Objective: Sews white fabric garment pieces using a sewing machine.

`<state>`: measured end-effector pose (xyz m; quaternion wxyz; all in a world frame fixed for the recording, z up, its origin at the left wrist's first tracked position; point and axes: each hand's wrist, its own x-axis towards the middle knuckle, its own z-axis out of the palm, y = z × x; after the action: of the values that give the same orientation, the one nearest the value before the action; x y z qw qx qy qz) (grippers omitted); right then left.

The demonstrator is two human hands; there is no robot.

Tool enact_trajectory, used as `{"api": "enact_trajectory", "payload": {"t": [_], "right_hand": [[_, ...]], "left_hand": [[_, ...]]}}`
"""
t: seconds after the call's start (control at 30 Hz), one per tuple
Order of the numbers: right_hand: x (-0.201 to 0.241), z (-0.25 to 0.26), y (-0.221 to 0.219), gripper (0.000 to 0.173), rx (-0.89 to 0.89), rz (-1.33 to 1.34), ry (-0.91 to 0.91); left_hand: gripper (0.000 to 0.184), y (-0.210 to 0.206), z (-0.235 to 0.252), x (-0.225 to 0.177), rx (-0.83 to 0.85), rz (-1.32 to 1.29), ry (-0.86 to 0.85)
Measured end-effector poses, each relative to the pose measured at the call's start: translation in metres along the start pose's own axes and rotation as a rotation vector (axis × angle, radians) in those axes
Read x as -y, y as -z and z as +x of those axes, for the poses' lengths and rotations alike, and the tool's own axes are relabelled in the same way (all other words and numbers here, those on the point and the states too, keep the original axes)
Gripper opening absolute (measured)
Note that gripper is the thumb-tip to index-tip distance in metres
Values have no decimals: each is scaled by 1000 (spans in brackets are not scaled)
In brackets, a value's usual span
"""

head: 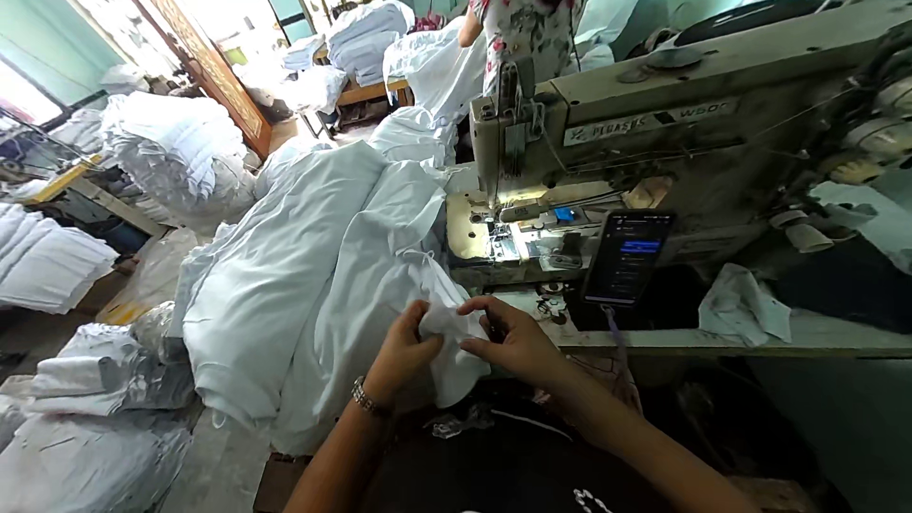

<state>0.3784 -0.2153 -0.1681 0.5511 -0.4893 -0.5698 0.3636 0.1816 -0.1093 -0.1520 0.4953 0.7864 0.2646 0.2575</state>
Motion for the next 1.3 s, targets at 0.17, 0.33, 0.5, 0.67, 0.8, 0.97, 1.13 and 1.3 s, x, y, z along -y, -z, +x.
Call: {"api": "enact_trajectory", "payload": {"t": [0.17,0.33,0.5,0.67,0.8,0.97,1.13,1.3], "right_hand": [[-19,-2,14,25,-323,-618,86],[-6,-3,17,15,-459,-1,-45],[-14,-1,28,11,-128,773,-396],[-34,5,24,19,30,807,-371],[-26,1,29,21,11,510,-202],[-24,-1,36,25,-25,-72,100],[-22,-3,29,21,-103,-410,161],[-20,-5,28,19,-140,-538,246]], "left_hand": [[14,33,-12,-9,-569,743,-324],[33,36,-34,19,-480,858,-288],[41,35,-45,25,-450,30,20],[34,46,-37,13,-438,-881,161],[31,58,-44,18,-255,-606,-32],[23,56,-48,12,-243,-76,-160],[15,42,-42,12,-434,258,-229],[10,31,-31,-3,-488,230,-327]]}}
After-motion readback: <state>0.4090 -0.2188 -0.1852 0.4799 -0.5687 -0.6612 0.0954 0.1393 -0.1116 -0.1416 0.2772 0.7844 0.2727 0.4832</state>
